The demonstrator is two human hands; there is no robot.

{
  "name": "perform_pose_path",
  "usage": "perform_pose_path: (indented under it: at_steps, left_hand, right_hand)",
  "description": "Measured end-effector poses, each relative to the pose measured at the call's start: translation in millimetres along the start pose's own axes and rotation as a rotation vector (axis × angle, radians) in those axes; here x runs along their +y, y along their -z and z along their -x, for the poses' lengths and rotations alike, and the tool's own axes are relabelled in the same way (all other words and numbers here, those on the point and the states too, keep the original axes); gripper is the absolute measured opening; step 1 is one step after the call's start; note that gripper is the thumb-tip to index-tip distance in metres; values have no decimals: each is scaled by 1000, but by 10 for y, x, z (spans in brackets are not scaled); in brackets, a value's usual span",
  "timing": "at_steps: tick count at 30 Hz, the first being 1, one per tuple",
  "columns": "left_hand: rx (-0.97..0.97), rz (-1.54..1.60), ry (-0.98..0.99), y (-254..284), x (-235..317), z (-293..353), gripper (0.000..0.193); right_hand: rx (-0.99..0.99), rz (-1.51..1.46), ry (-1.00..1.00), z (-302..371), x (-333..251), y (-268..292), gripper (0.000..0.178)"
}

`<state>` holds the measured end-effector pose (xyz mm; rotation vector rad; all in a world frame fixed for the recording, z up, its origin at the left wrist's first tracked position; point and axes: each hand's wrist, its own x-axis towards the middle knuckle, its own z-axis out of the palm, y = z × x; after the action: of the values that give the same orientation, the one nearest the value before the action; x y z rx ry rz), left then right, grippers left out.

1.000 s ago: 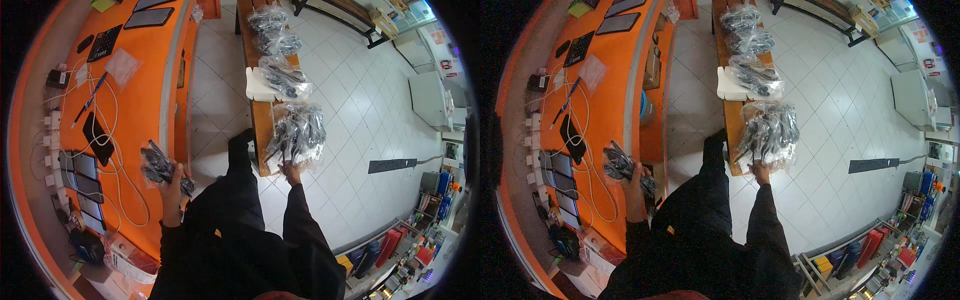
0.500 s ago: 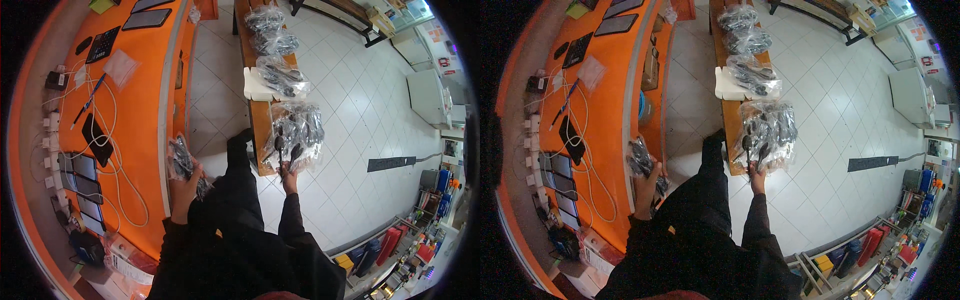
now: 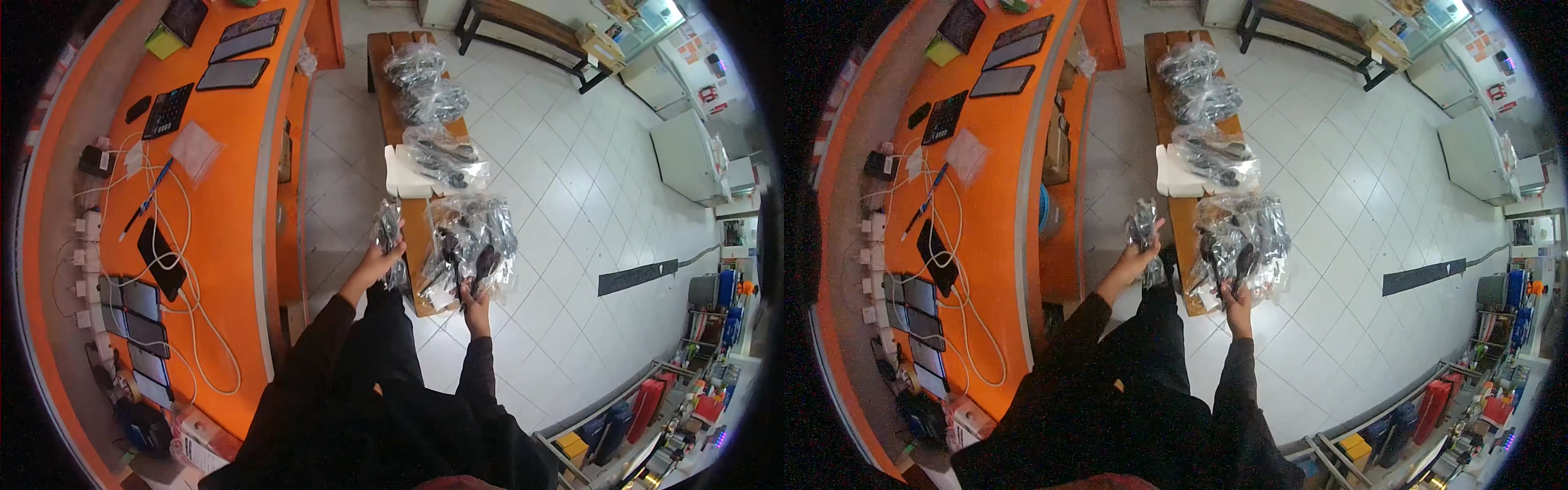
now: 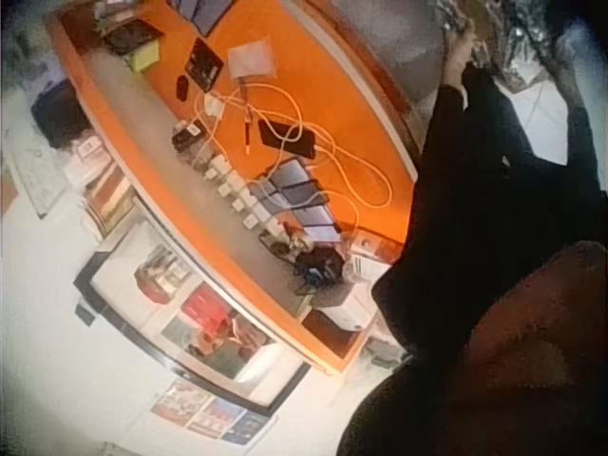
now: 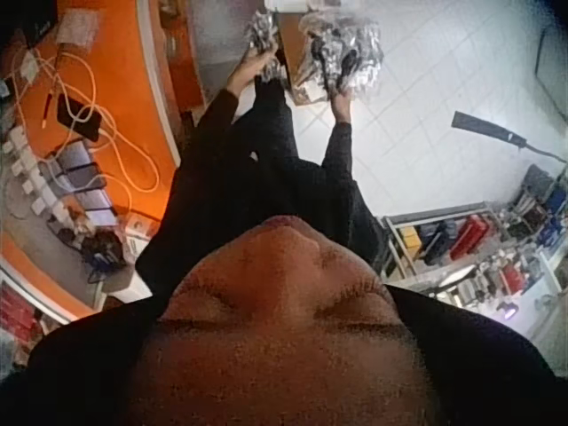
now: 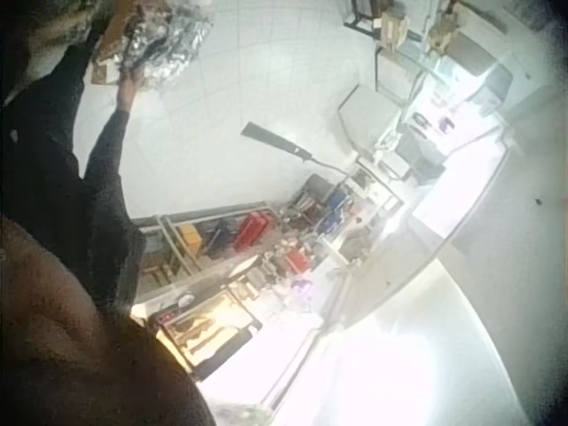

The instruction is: The person picks up several black plastic spoons from a bench, places them into a clear plastic bag, and then moves the bag to a counter near electronic devices.

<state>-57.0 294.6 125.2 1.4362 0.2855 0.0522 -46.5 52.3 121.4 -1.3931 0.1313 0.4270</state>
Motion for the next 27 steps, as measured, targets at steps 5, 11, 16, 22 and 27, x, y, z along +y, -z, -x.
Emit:
perform_pose_path:
  at_steps: [5, 11, 16, 22, 27]
  left_hand:
    - [-349, -5, 223, -157, 116, -468, 55]
    - [-350, 343, 149, -597, 264, -107, 39]
    - [70, 474, 206, -532, 143, -16, 39]
    - [-7, -352, 96, -281, -202, -527, 63]
    - [-602, -449, 159, -249, 188, -1522, 66]
  right_hand:
    - [-121, 98, 68, -7, -260, -108, 8]
    - [25, 680, 274, -40, -473, -505, 21]
    - [-45, 1147, 452, -81, -332, -824, 42]
    - [-324, -4, -220, -507, -175, -902, 57]
    - [-78, 437, 156, -1557, -268, -92, 52]
